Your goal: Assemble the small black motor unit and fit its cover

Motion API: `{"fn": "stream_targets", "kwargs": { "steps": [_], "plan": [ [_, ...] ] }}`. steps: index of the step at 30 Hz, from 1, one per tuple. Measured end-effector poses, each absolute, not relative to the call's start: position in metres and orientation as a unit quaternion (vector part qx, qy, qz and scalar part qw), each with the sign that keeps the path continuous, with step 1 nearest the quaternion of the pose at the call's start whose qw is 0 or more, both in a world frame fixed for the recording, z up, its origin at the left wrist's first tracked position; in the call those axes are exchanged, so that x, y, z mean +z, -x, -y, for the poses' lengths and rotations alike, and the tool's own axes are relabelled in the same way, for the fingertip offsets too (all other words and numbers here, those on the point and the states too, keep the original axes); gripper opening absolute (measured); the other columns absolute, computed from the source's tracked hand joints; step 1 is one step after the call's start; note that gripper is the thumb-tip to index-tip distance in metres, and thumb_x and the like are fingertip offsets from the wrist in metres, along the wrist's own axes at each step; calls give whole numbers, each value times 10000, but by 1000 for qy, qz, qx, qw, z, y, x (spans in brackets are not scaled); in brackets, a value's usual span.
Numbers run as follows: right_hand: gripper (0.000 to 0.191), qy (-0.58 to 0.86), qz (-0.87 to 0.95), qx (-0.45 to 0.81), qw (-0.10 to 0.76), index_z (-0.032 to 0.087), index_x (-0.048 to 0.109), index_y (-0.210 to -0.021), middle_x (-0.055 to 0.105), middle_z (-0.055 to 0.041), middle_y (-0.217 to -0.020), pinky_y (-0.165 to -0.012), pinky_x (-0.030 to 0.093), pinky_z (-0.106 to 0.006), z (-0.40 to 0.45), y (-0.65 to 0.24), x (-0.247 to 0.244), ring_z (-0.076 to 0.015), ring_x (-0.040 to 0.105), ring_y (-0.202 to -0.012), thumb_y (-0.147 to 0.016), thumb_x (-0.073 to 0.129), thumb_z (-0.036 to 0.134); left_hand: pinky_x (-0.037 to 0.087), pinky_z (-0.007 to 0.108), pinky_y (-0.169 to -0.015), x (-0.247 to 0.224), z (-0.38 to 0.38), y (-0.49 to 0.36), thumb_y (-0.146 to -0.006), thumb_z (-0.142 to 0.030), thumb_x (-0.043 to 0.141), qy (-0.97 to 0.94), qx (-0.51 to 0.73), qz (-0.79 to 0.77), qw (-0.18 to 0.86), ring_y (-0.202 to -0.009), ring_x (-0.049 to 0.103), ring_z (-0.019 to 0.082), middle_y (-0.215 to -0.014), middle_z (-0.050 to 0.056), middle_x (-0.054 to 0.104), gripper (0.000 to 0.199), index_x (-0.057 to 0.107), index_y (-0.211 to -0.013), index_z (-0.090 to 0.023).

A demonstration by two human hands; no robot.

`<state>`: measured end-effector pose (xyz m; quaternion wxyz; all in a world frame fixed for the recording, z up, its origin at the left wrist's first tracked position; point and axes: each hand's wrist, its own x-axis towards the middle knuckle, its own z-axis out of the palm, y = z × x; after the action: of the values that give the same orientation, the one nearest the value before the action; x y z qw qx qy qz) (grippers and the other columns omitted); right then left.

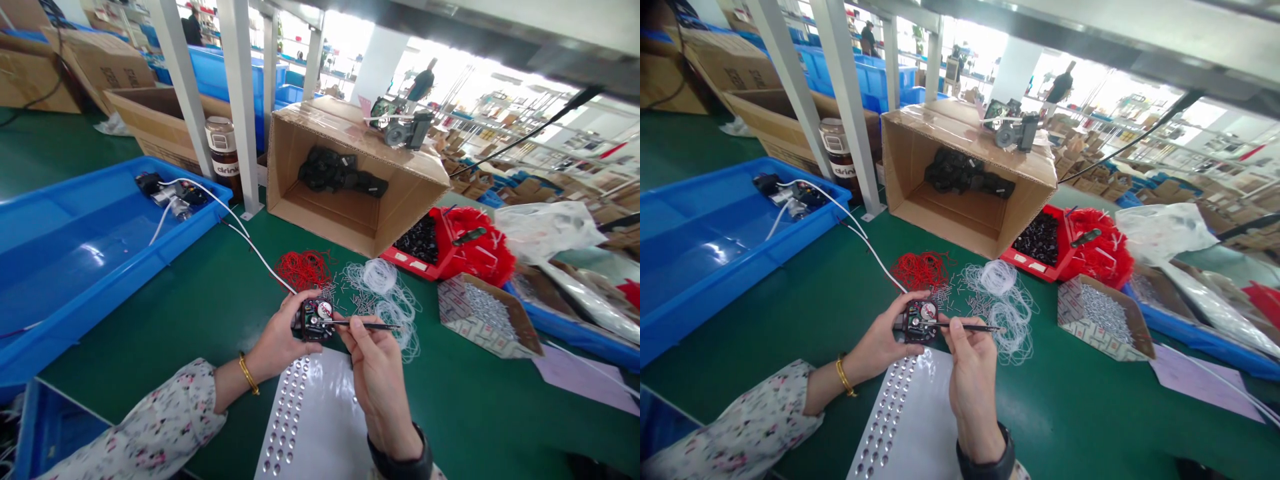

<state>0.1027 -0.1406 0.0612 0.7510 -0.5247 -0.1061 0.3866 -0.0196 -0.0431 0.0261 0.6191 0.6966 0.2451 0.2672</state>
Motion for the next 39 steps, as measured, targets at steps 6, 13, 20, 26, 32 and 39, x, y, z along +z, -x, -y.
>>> {"fn": "stream_targets", "kwargs": {
  "steps": [6, 13, 20, 26, 32, 39],
  "plan": [
    [288, 534, 121, 387, 742, 150, 579, -710, 668, -41, -762, -841, 498, -313, 142, -103, 62, -188, 641, -869, -670, 780, 352, 377, 431, -1049, 26, 44, 20, -621, -98, 792, -699, 259, -247, 620, -1202, 457, 251, -1313, 56, 457, 780, 404, -1274, -278],
    [305, 540, 130, 382, 739, 158, 556, -747, 670, -47, -795, -852, 487, -336, 143, -104, 56, -189, 636, -862, -687, 764, 372, 382, 412, -1042, 16, 46, 21, -665, -97, 758, -713, 327, -215, 582, -1243, 410, 241, -1365, 65, 377, 869, 254, -1339, -312],
    [288, 534, 135, 378, 744, 164, 543, -748, 655, -8, -750, -810, 486, -313, 142, -105, 59, -149, 626, -767, -705, 748, 363, 388, 425, -1003, 5, 39, 24, -746, -175, 717, -808, 381, -133, 430, -1219, 407, 241, -1283, 92, 411, 570, 364, -1185, -261],
    [230, 587, 200, 336, 709, 170, 543, -794, 655, -29, -807, -782, 485, -331, 144, -105, 54, -164, 619, -786, -803, 647, 374, 432, 422, -978, 4, 35, 27, -832, -244, 622, -862, 320, -143, 367, -1234, 396, 250, -1346, 100, 327, 338, 426, -1109, -247],
    [43, 678, 343, 45, 649, 189, 588, -810, 633, -41, -848, -770, 477, -320, 154, -115, 92, -172, 606, -834, -848, 572, 201, 434, 427, -1002, 7, 32, 26, -888, -244, 529, -883, 313, -131, 323, -1225, 413, 249, -1375, 105, 290, 309, 438, -1183, -252],
    [231, 754, 311, -8, 578, 191, 564, -831, 524, -5, -679, -548, 389, -272, 198, -170, 90, -137, 494, -564, -911, 427, 359, 410, 408, -1006, 2, 34, 26, -879, -209, 547, -871, 327, -146, 336, -1251, 375, 239, -1361, 93, 310, 329, 416, -1177, -260]
  ]
}}
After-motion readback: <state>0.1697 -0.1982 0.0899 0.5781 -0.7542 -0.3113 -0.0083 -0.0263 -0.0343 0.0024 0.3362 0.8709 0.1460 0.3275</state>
